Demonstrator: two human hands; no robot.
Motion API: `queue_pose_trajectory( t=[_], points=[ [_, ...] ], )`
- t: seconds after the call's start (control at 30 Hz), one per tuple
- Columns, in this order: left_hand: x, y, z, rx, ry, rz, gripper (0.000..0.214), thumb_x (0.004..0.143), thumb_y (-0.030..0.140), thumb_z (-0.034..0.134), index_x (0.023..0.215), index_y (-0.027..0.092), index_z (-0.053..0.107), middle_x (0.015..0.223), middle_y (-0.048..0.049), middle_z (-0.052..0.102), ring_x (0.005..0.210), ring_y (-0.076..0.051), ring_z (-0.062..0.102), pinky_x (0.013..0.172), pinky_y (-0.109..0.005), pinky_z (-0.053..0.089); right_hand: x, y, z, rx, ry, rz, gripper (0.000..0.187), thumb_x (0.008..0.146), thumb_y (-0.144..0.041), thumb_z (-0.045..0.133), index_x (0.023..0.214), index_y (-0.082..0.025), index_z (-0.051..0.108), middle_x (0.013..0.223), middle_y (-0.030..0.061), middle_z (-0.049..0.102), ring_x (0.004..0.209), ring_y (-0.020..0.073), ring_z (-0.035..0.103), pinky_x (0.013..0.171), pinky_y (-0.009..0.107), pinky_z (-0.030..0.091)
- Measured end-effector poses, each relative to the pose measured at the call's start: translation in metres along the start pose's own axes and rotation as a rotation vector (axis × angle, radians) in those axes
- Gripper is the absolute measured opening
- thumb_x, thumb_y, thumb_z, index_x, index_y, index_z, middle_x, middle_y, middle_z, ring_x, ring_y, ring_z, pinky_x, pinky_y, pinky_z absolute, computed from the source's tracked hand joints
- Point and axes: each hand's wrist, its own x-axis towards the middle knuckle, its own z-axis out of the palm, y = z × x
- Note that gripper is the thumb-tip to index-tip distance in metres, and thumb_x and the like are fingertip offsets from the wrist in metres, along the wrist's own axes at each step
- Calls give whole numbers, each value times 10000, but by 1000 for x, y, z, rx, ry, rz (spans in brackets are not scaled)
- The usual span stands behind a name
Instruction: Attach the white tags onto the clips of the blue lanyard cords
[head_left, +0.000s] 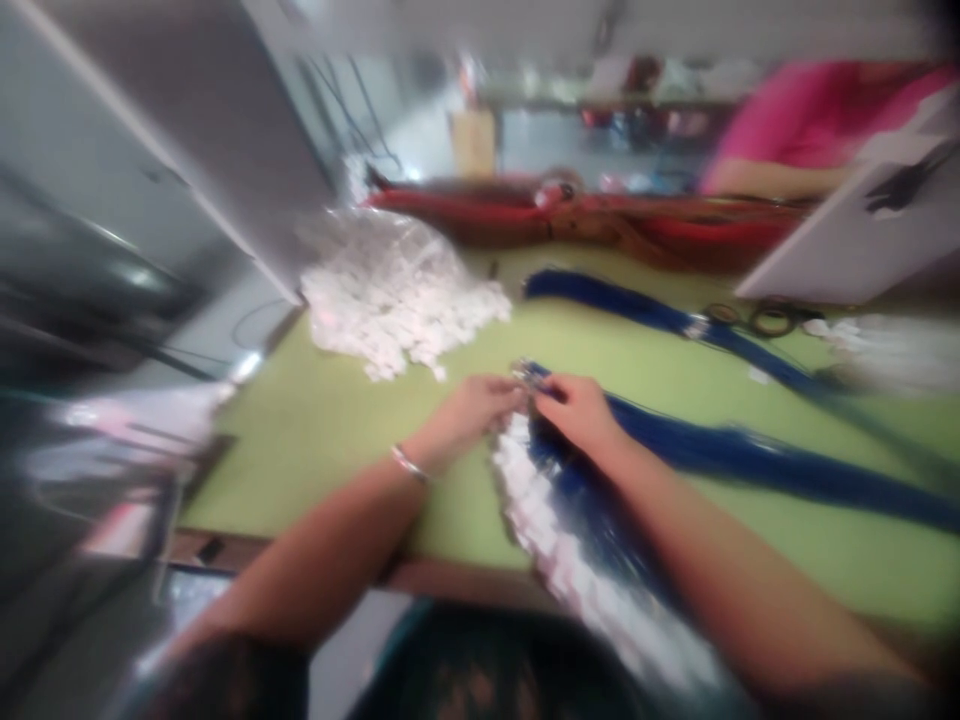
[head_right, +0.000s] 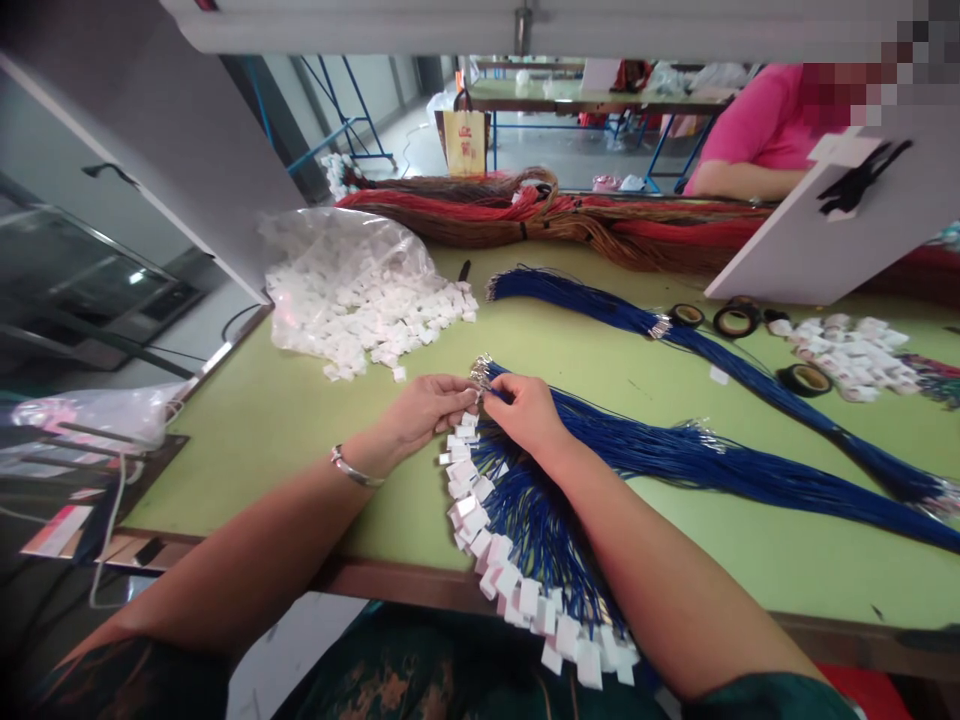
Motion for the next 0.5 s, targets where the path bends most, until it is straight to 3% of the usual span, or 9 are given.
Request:
queue_pose_trajectory(
  t=[0.13, 0.27, 0.3, 0.33, 0.43, 0.5],
  points=[
    [-6, 6, 2, 126, -37, 55, 224, 747, 339, 684, 849, 143, 728, 603, -18, 611, 505, -81, 474, 479, -219, 334, 1, -2, -4, 140, 35, 69, 244, 718, -379, 619, 624, -158, 657, 593, 7, 636, 563, 138, 538, 545, 249, 408],
    [-15, 16, -2, 314, -214, 183, 170, 734, 298, 665, 831, 177, 736, 745, -42, 677, 616, -123, 564, 561, -246, 409, 2, -5, -7, 277, 78, 137, 226, 698, -390, 667, 709, -166, 690, 613, 15, 661, 578, 151, 572, 574, 266, 447],
    [-16, 18, -6, 362, -209, 217, 174, 748, 318, 654, 820, 184, 739, 775, -50, 686, 640, -136, 576, 583, -258, 420, 3, -5, -7, 295, 74, 142, 213, 688, -377, 679, 731, -169, 697, 623, 14, 668, 588, 155, 582, 586, 270, 456],
    [-16, 20, -12, 414, -140, 244, 186, 766, 343, 640, 796, 188, 738, 782, -57, 687, 658, -149, 582, 604, -272, 426, 3, -6, -7, 305, 65, 145, 205, 678, -365, 690, 744, -171, 700, 635, 14, 674, 600, 157, 590, 599, 274, 461],
    [-11, 19, -38, 588, 334, 248, 224, 797, 387, 619, 750, 190, 714, 742, -75, 668, 729, -203, 589, 670, -312, 426, 1, -6, -5, 314, 36, 165, 198, 667, -363, 696, 718, -172, 693, 642, 7, 669, 619, 156, 589, 622, 277, 456],
    [-5, 16, -55, 713, 533, 200, 190, 769, 367, 658, 799, 186, 707, 767, -91, 667, 810, -240, 592, 718, -329, 430, -1, -7, -4, 317, 23, 186, 198, 668, -368, 687, 690, -172, 678, 620, -3, 647, 603, 148, 568, 601, 268, 432]
  ],
)
